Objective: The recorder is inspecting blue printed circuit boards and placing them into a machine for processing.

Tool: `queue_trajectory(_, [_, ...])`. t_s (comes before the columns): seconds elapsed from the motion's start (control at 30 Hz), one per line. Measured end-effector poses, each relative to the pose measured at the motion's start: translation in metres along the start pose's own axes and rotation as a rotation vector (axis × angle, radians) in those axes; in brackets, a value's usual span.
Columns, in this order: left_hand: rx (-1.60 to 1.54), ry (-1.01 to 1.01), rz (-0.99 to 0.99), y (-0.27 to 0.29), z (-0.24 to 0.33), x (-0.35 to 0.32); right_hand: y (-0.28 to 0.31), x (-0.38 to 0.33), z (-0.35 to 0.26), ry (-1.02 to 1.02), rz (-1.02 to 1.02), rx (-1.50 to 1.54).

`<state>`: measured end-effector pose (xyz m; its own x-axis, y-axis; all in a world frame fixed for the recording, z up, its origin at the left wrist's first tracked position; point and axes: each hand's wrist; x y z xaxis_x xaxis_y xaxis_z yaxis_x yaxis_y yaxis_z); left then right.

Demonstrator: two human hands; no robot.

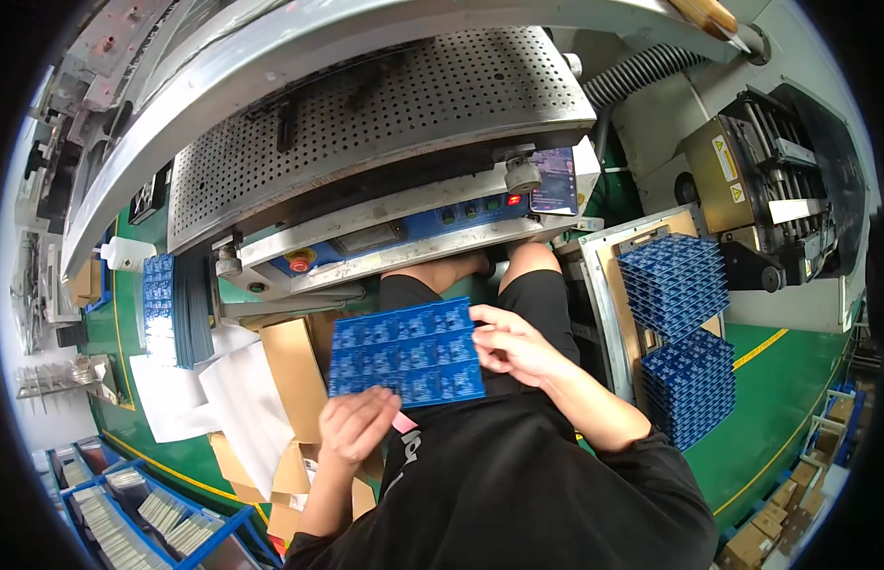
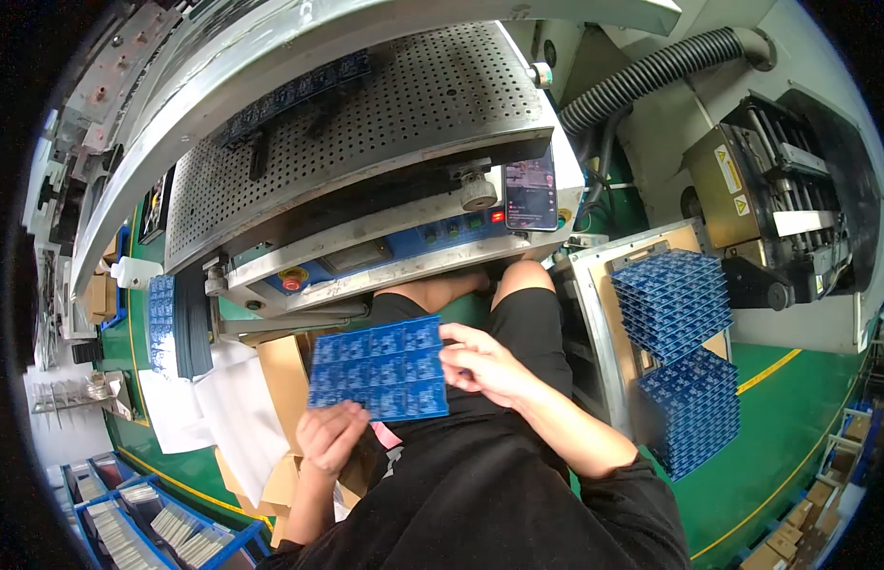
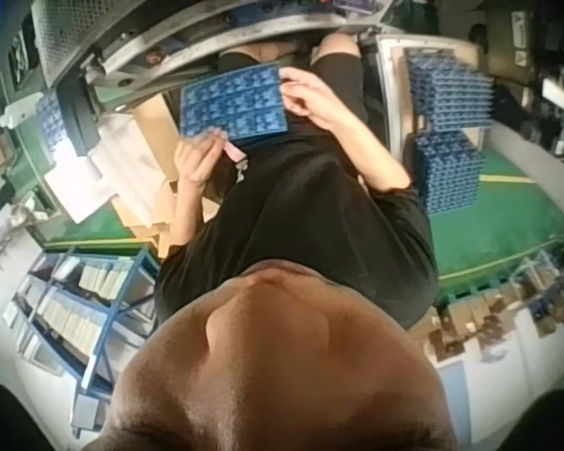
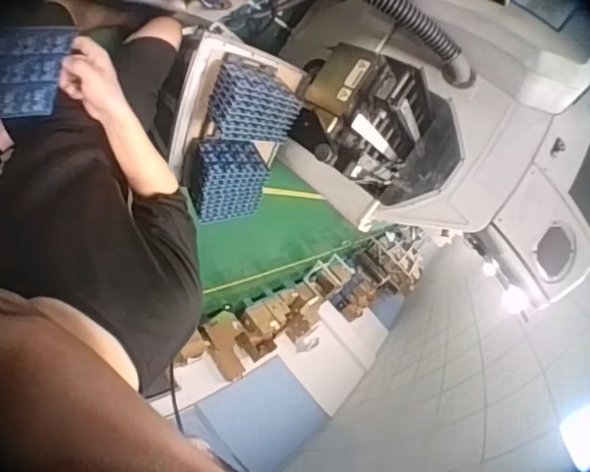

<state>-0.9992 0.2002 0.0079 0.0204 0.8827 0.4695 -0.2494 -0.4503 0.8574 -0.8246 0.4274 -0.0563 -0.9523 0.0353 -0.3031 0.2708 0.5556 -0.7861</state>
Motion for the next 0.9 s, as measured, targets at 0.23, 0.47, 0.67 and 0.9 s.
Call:
queue_trajectory(0.23, [-0.086,0.163,0.005,-0.030,0.011,0.018,-0.003,-0.031,-0.007,0.038,0.283,-0.188])
queue_trajectory(0.47, [-1.481,1.165,0.082,-0.072,-0.007,-0.045,0.019,-0.020,-0.021,0.208,0.115,-0.562])
queue_trajectory(0.67, [-1.780,1.358,0.243,-0.058,0.005,-0.047,0.043,-0.018,-0.097,0.884,0.927,-1.321])
queue_trajectory(0.9, [-1.748,1.303,0.273,-0.077,0.012,-0.049,0.091,0.004,-0.139,0.802,1.068,-1.910])
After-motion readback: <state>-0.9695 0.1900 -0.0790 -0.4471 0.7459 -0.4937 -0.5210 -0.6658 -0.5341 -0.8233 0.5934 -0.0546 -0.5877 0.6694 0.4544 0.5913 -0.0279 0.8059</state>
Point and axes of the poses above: each hand's wrist, its own x-axis towards the middle knuckle, its own y-axis out of the back of the hand, z = x × y, and after that the axes turned 3 degrees about -z, right-handed
